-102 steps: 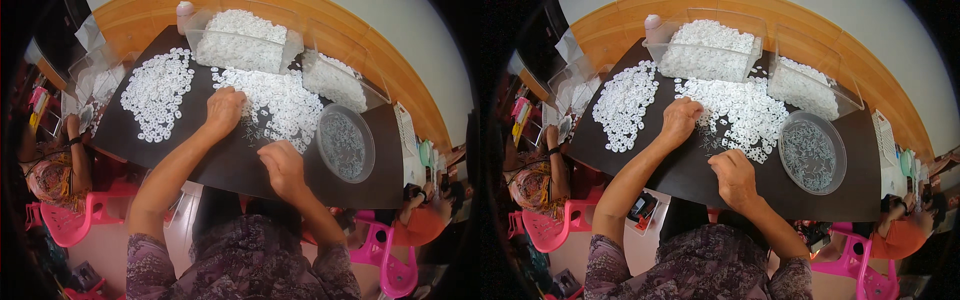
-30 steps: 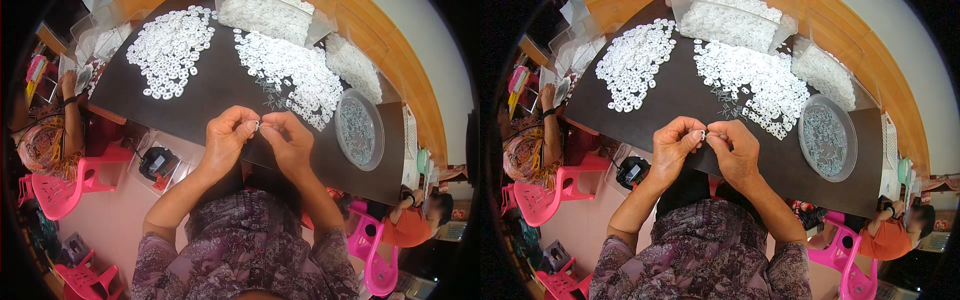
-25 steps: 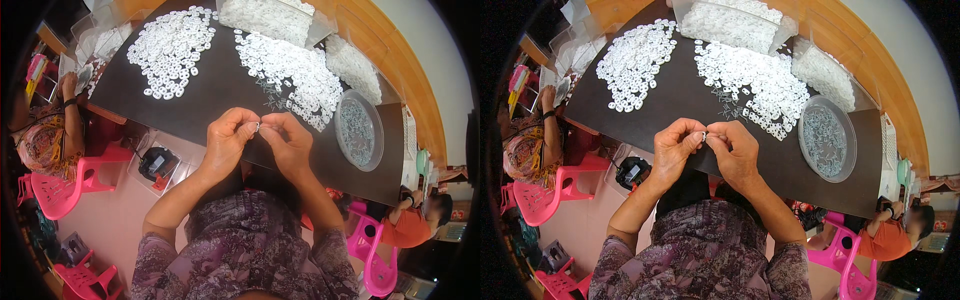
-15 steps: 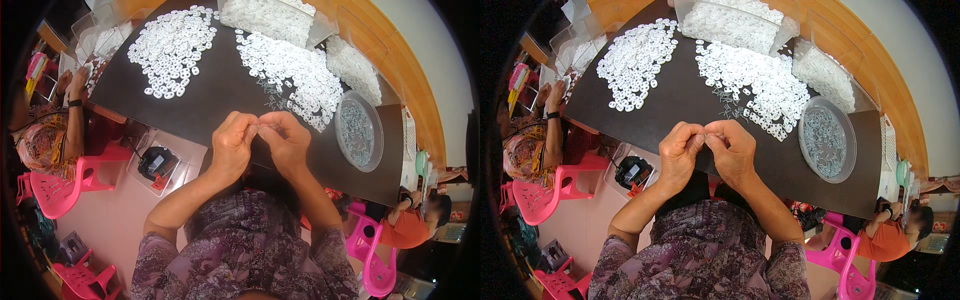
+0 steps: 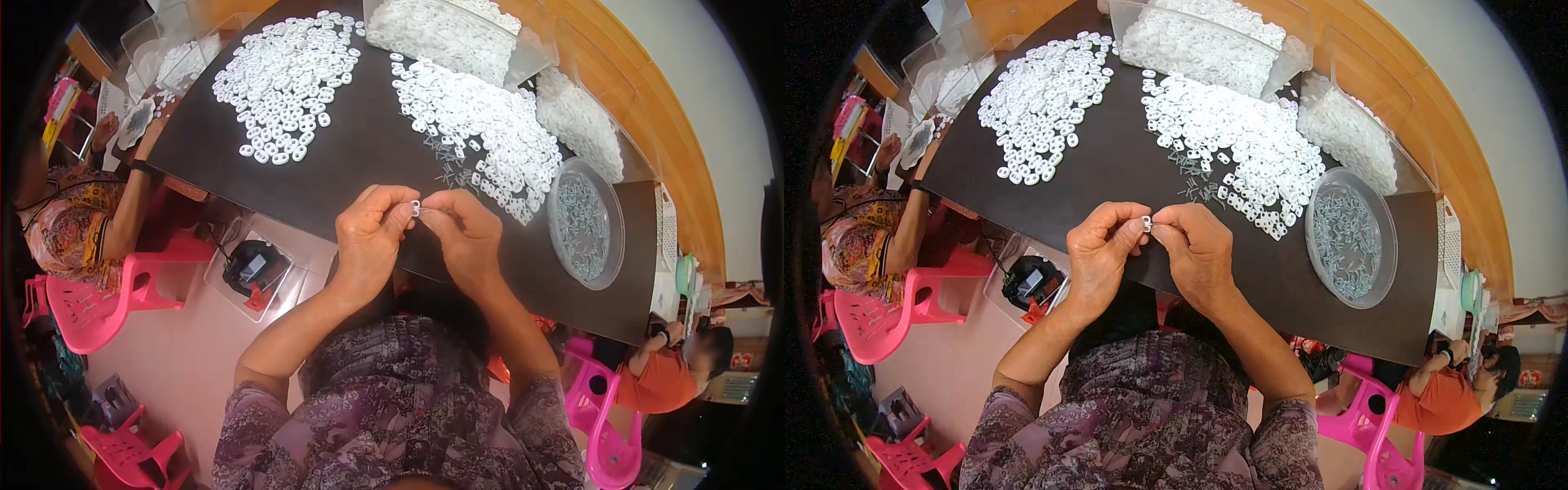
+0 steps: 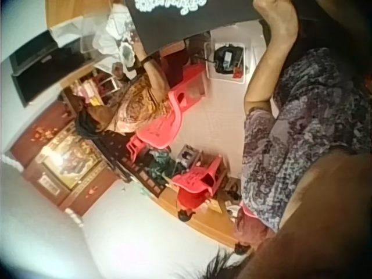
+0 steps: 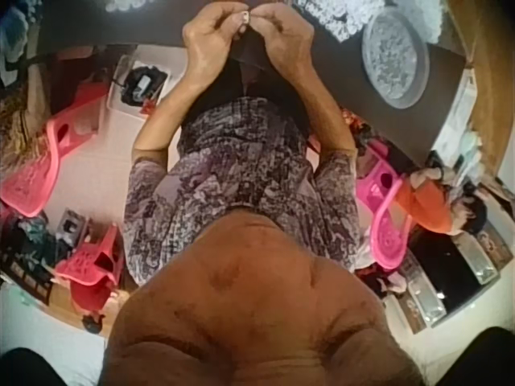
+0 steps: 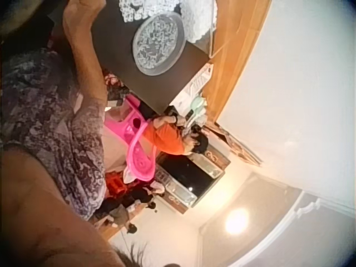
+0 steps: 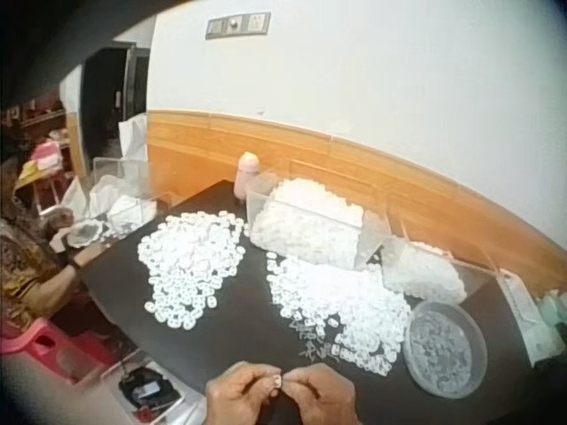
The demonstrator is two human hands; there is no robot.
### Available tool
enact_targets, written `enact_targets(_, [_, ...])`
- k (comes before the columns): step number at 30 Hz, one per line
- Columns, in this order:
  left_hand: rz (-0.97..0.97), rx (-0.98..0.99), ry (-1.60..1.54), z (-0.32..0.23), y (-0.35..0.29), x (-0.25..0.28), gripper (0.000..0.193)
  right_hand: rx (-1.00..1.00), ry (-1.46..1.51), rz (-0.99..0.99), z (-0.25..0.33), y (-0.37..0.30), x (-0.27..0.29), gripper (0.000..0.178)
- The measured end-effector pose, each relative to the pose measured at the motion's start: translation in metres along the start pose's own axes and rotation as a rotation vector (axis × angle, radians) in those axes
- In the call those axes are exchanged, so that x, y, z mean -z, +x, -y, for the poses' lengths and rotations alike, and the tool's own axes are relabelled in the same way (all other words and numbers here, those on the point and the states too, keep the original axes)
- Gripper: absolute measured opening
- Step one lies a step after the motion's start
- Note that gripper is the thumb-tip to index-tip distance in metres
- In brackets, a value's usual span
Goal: Threading thin wire through small white plastic components at a workbench.
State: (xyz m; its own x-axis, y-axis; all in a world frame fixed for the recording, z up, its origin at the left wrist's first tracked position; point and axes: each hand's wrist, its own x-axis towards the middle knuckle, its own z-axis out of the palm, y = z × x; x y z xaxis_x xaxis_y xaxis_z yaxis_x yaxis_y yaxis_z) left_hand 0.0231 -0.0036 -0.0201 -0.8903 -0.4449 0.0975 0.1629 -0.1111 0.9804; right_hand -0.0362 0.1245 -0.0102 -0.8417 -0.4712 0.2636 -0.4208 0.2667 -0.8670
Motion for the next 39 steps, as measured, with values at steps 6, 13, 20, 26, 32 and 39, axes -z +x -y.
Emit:
enact_targets(6, [-0.01, -0.194, 0.191, 0.006, 0.0, -0.008, 0.01, 0.077, -0.016, -0.036, -0.001, 0.002, -0.005, 0.006])
enact_targets(13, [-0.083, -0.224, 0.23, 0.003, 0.001, -0.01, 0.013, 0.184, -0.037, -0.067, 0.003, 0.008, -0.005, 0.004])
enact_targets(20, [-0.079, -0.294, 0.283, 0.006, 0.006, -0.01, 0.012, 0.179, -0.059, -0.033, 0.001, 0.014, -0.002, 0.003])
enact_targets(26, [-0.03, -0.021, -0.006, 0.001, 0.015, 0.0, 0.014, 0.094, -0.185, 0.009, -0.003, 0.053, 0.026, 0.015])
enact_targets(32, [0.01, 0.107, -0.206, 0.003, 0.018, 0.002, 0.016, 0.251, -0.69, -0.016, -0.057, 0.112, 0.032, 0.011])
enact_targets(39, [0.006, 0.122, -0.218, 0.006, 0.018, 0.005, 0.016, 0.301, -0.904, 0.035, -0.058, 0.122, 0.018, 0.006])
